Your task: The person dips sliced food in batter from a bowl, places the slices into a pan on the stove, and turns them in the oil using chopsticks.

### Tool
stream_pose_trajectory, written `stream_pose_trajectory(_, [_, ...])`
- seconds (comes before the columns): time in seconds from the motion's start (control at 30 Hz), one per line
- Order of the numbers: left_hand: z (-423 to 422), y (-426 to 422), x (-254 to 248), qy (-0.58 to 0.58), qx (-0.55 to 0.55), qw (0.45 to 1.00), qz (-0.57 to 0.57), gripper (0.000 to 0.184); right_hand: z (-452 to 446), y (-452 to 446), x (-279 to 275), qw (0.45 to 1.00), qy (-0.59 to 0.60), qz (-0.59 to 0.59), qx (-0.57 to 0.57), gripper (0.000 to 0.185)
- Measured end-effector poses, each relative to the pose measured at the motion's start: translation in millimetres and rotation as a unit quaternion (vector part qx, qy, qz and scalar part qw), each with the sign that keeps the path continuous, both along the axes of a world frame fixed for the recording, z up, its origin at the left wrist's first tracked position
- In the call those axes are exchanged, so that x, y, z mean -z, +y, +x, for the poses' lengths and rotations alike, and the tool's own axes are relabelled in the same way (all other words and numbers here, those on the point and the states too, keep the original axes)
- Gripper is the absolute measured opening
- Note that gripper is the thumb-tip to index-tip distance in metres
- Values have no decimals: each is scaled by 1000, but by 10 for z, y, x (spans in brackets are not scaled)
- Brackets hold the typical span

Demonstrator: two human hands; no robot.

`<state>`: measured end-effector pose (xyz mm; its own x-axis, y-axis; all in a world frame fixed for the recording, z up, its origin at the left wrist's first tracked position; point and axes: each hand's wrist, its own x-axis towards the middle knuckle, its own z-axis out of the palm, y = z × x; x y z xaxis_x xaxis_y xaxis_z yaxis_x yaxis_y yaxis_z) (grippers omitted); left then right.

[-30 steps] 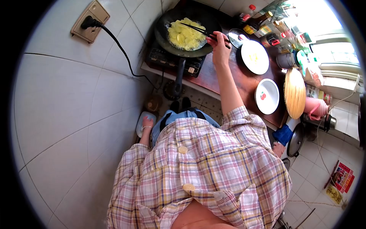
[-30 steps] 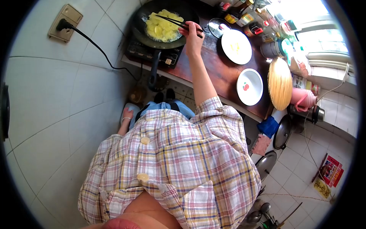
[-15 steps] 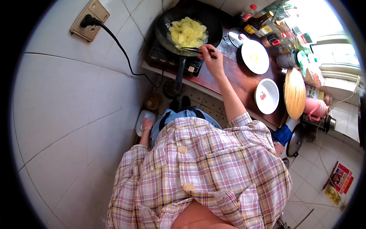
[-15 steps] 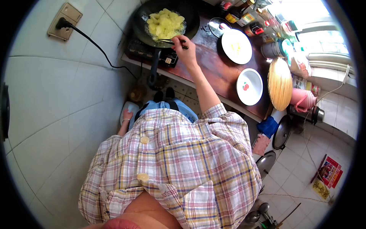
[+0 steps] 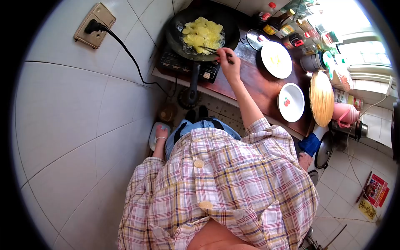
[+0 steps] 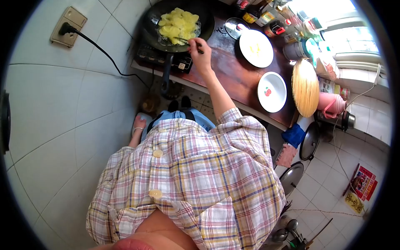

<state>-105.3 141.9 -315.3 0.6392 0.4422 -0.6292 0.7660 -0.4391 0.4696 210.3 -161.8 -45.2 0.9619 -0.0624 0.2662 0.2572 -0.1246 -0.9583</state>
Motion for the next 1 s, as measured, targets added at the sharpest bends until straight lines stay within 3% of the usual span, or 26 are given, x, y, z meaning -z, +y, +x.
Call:
stream_pose_trajectory(0.07, [-37,22,58,-7,0,1000,-12,49,25,-37,14,999,-9,7,36,14])
stream_pose_trajectory(0.13, [-125,83,220,-12,0,1000,-24,50,-36,-39,-42,999,9,11,-29,14])
stream_pose_trajectory(0.27, [-215,147,307,-1,19,1000,14,52,-91,-44,-255,997,29,63,-20,12])
stream_pose_trajectory(0.37, [-170,93,-12,4,16,1000,21,52,-32,-70,-360,991,9,130,-14,15])
stream_pose_trajectory(0.6, [-76,10,-105,-15,52,996,64,51,43,-88,-406,986,-1,167,20,18])
stream_pose_trajectory(0.8, [-108,77,186,-10,6,1000,21,50,46,-16,-41,987,91,122,-47,16])
stream_pose_trajectory(0.9, [-144,127,275,-15,-12,1000,-5,50,-5,-4,-28,994,66,72,-49,15])
stream_pose_trajectory(1.0, [-176,115,204,-8,-36,999,-7,51,-76,-102,-160,989,88,99,-68,15])
